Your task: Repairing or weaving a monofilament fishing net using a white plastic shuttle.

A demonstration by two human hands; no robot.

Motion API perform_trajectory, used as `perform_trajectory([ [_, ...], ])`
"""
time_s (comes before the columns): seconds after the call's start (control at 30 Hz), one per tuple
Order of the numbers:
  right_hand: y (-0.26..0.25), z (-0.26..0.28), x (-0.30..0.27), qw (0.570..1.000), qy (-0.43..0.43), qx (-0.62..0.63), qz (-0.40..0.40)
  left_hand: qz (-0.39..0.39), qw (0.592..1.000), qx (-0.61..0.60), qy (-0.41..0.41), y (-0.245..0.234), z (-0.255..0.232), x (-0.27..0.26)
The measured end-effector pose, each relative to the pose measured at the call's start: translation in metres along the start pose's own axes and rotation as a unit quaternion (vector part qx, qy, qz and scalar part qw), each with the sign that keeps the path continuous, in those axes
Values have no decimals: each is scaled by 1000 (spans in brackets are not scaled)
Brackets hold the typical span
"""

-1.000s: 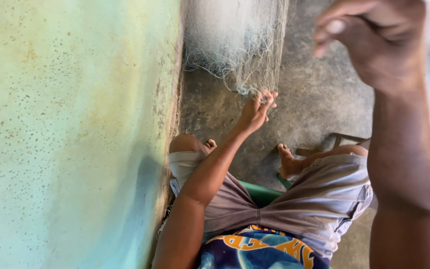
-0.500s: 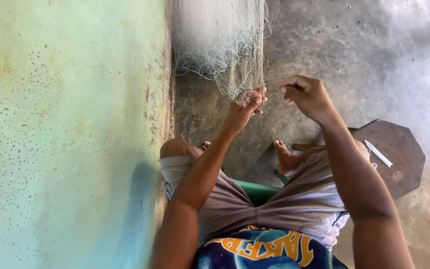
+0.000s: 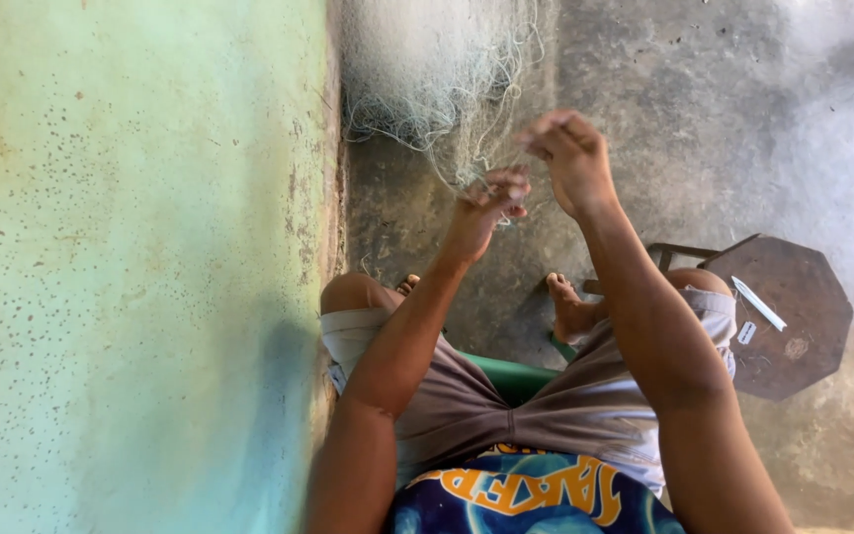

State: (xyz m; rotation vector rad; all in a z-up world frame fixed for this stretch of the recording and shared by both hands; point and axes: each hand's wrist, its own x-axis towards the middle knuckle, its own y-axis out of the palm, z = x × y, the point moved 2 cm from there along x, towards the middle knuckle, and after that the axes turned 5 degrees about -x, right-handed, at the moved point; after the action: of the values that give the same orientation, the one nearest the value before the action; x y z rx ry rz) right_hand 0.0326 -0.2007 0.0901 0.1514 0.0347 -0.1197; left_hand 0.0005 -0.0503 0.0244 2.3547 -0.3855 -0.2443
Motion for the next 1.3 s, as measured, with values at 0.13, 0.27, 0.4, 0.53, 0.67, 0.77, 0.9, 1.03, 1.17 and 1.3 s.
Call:
perform_trajectory([
  [0.13,-36,-24,-12,982,10,184,-50,-81,985,-152,-2,-40,6,19],
  [0.27,-64,-46,-22,966,35,253,-35,-19,960,-267,86,-57,6,31],
  [0.4,-83,-68,-22,968,68,238,-45,152,863,-476,69,-83,11,40],
  [0.53,-81,-56,-26,969,77,224,-68,77,892,-442,-52,-57,-16,21],
  [0.67,-88,-50,-25,982,70,153,-91,53,968,-219,-113,-54,8,11],
  [0.77,-100,-53,-24,989,47,87,-113,7,993,-115,8,-56,15,19],
  [0.9,-99,-45,-20,995,26,-23,-95,-30,975,102,193,-54,-33,16],
  [1.03,-97,-52,-17,994,-3,-62,-95,-93,939,261,204,-47,-69,13],
  [1.17,-93,-60,-10,992,-12,-73,-98,104,944,-280,141,-37,-70,17],
  [1.3,-77,-64,-2,991,-26,-89,-100,95,919,-370,102,-40,-45,14],
])
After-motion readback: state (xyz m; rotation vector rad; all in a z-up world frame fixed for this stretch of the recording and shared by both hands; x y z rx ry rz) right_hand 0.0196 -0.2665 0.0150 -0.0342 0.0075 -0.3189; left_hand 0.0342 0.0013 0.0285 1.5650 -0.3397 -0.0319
